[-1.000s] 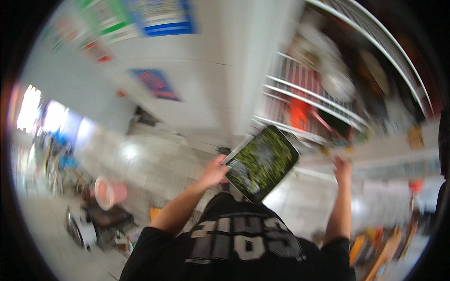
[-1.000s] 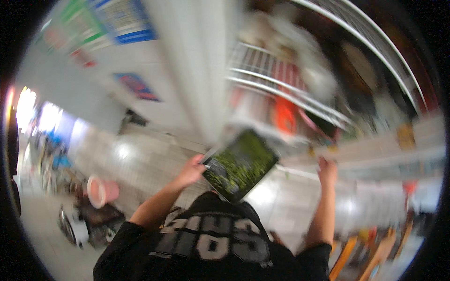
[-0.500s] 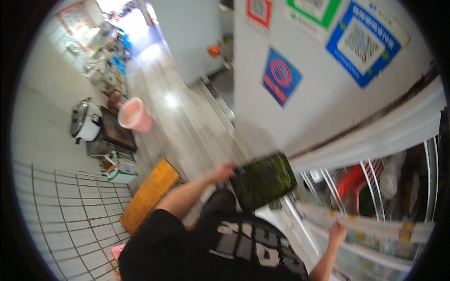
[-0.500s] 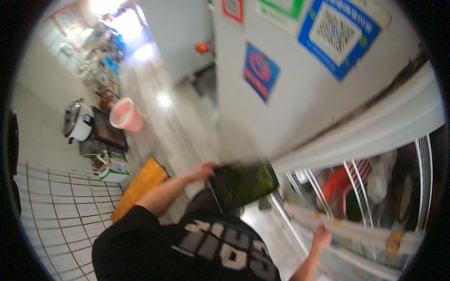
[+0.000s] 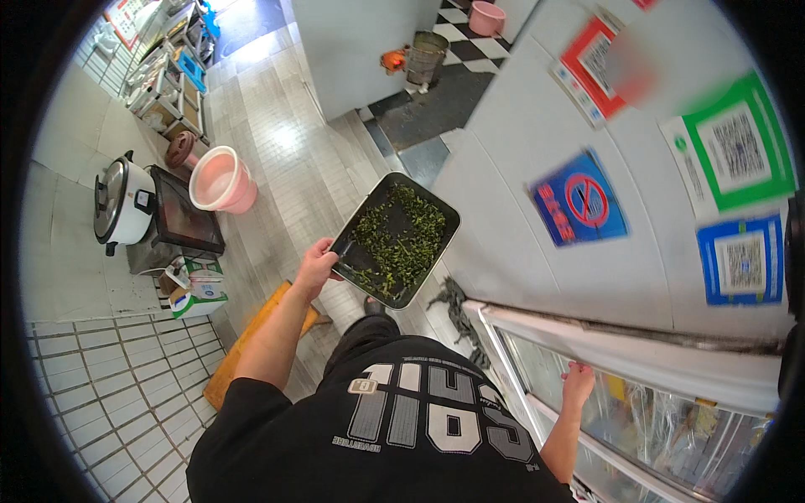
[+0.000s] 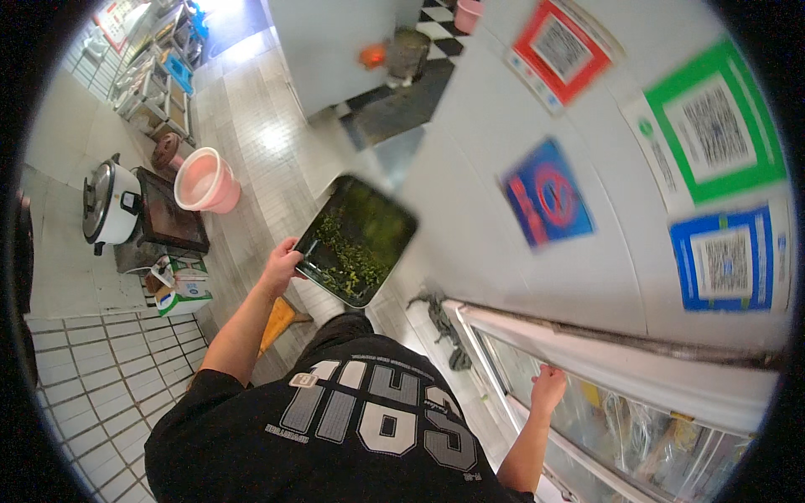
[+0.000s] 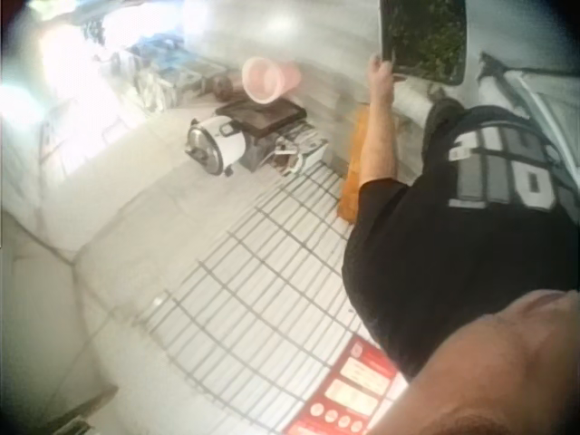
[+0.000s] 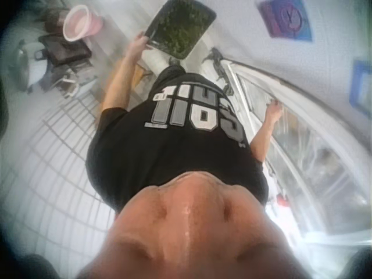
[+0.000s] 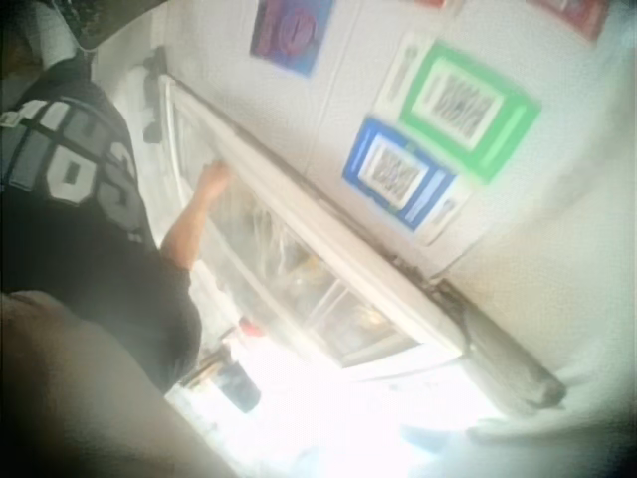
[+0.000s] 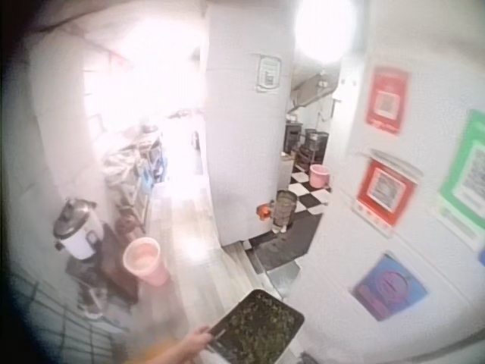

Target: The person stir-fries food in a wok, transfers it to a tray, retrieves chopped vegetables from a refrigerator, mixes them with a spoon, and then cleans the wok with a brush.

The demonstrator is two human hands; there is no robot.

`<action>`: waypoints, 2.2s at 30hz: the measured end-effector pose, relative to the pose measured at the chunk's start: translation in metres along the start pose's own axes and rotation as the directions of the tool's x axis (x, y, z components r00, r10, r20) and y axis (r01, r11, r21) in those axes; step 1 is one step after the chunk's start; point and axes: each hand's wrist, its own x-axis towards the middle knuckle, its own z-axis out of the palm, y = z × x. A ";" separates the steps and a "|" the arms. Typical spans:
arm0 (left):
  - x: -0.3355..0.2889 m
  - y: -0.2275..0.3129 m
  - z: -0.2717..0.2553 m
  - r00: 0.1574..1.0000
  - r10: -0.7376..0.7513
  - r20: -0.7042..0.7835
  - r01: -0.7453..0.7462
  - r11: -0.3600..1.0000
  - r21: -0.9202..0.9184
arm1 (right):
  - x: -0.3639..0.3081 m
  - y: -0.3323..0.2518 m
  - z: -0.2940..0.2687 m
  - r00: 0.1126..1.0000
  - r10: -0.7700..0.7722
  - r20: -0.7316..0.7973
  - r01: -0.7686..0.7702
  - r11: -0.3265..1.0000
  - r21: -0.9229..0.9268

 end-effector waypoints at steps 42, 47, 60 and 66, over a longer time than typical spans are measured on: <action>0.354 0.377 -0.483 0.682 0.093 -0.725 -0.448 0.837 -0.314 | 0.046 -0.936 0.613 0.149 -0.263 0.953 0.946 0.319 -0.060; 0.440 0.443 -0.562 0.674 0.117 -0.730 -0.456 0.843 -0.285 | 0.035 -1.040 0.670 0.344 -0.130 0.930 0.845 0.474 -0.246; 0.584 0.570 -0.745 0.533 0.074 -0.843 -0.595 0.741 -0.312 | -0.184 -1.496 0.835 -0.127 -0.571 0.811 0.825 0.393 0.406; 0.685 0.590 -0.833 0.552 0.105 -0.827 -0.568 0.773 -0.281 | -0.179 -1.605 0.895 -0.175 -0.438 0.882 0.523 0.717 0.460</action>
